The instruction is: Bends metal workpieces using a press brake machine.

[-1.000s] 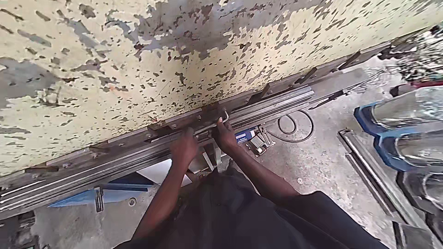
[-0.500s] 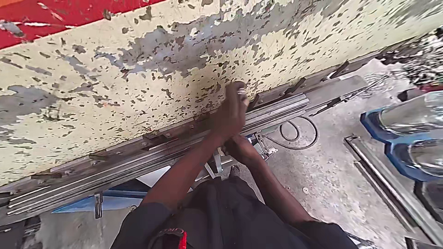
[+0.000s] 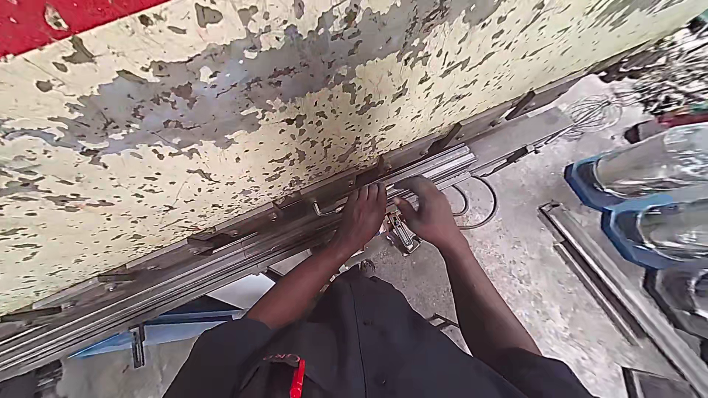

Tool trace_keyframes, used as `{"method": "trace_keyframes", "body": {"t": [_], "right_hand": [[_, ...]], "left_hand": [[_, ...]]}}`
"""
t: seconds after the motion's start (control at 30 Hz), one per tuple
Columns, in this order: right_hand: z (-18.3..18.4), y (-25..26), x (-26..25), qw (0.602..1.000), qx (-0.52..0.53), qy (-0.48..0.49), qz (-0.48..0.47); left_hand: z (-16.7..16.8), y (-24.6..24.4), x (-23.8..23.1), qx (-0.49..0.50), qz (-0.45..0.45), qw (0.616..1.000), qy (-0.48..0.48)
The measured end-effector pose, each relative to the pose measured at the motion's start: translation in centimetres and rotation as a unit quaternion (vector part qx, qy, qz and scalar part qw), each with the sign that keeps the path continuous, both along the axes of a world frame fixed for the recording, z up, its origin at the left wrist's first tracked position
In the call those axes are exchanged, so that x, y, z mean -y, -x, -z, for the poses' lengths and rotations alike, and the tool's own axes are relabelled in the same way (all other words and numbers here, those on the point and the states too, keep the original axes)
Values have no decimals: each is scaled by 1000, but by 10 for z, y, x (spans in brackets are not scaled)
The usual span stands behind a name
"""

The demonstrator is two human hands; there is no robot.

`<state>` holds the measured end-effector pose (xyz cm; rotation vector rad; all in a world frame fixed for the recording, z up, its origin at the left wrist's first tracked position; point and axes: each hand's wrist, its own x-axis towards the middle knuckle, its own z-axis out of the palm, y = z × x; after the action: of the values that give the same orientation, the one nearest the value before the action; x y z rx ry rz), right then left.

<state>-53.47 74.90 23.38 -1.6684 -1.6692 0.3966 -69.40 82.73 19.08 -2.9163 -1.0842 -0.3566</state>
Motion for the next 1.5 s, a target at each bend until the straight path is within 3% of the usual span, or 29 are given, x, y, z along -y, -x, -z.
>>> {"method": "trace_keyframes", "body": {"t": [0.1,0.17,0.23,0.3,0.4,0.53,0.67,0.83,1.0,1.13,1.27,1.4,1.5], "right_hand": [[4,2,-41,977,159,29,-136],[20,7,-67,951,213,63,-214],[48,16,-86,937,237,42,-252],[85,26,-96,943,181,67,-271],[137,56,-104,961,48,76,-263],[160,80,-101,976,1,97,-194],[144,72,-105,960,5,138,-245],[136,57,-101,954,-17,131,-271],[127,42,-90,961,96,130,-226],[104,30,-71,955,139,154,-213],[42,22,-45,954,246,79,-155],[-30,30,-34,915,368,47,-157],[-62,45,-36,891,419,47,-168]], "left_hand": [[10,44,13,226,34,973,27],[18,79,24,344,-35,938,1],[16,102,37,411,-158,896,59],[8,111,40,419,-270,848,178],[2,112,29,372,-324,808,322],[14,105,23,394,-330,796,320],[31,97,15,418,-270,789,361],[46,87,12,501,-205,732,414],[17,87,20,504,-294,708,397],[5,92,33,483,-244,727,423],[9,106,26,545,-242,633,494],[7,112,22,594,-202,516,583],[12,112,15,620,-180,422,636]]}}
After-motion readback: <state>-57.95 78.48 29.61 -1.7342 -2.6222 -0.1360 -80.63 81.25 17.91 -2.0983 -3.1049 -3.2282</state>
